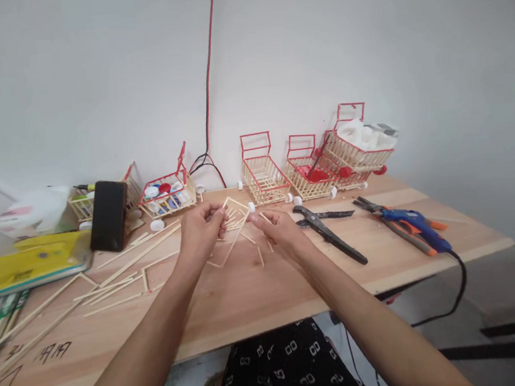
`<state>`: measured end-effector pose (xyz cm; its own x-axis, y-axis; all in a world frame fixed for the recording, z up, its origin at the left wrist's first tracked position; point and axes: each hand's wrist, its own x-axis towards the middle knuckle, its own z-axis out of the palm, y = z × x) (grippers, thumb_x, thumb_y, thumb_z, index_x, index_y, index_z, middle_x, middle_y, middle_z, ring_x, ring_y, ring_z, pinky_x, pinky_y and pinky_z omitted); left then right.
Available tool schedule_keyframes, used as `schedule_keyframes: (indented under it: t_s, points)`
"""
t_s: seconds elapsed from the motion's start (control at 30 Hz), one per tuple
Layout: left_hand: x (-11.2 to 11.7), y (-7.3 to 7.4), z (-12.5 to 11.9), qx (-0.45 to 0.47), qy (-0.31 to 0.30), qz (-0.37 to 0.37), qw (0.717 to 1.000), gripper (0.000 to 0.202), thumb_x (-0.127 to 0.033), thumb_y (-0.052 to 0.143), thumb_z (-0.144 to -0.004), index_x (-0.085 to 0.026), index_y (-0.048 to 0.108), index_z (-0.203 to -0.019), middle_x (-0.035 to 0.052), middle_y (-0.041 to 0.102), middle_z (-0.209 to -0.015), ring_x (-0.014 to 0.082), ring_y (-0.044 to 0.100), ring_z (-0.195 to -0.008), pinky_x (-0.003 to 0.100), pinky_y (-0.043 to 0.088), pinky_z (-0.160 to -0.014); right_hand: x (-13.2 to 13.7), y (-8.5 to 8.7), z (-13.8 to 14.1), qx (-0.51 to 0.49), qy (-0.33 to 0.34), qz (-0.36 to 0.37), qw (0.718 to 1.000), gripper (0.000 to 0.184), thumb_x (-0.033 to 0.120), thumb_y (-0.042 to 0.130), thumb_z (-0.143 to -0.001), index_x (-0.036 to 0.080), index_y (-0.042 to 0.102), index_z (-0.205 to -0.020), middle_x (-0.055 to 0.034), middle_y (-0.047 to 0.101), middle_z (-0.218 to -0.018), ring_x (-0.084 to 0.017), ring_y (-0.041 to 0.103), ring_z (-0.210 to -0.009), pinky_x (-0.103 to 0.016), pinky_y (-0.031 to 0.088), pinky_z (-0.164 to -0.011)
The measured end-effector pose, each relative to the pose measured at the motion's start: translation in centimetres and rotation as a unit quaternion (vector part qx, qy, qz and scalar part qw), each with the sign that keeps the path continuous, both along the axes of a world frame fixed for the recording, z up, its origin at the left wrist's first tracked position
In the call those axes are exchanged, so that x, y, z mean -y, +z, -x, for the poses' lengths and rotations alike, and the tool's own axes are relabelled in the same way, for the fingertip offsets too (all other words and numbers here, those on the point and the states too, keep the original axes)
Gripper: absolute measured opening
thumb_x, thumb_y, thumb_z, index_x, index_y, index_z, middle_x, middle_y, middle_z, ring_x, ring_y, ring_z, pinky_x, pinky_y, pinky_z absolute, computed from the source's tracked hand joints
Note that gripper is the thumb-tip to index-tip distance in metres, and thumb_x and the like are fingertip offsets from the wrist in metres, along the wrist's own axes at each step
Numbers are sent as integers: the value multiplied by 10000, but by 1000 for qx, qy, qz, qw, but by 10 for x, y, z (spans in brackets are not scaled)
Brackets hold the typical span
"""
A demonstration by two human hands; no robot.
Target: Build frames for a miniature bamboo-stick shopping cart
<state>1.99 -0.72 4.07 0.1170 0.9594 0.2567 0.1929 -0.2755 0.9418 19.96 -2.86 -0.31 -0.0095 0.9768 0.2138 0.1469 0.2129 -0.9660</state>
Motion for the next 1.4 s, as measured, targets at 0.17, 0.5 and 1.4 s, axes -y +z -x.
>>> schedule_keyframes:
  t_s: [0.17,0.5,1.4]
  points:
    - [7,1,-6,57,-31,33,997,216,-317,615,-744,-127,596,-845,12,621,-670,107,556,-516,215,466,-444,2,6,2,4,0,-72,997,283,450,596,-813,178,642,-748,22,530,-668,-119,482,-640,-228,363,-598]
    - [14,6,-8,85,-47,-2,995,202,-295,642,-770,-98,642,-815,33,656,-675,110,584,-530,220,473,-481,11,13,7,93,3,-93,991,263,381,460,-899,193,544,-735,44,433,-617,-113,418,-589,-224,334,-574]
    - [9,-4,-6,154,-75,123,978,348,-360,521,-883,-92,564,-1100,94,724,-771,166,689,-625,295,563,-606,4,5,3,129,-59,-114,983,292,367,430,-897,182,571,-720,31,476,-616,-138,465,-622,-245,339,-612]
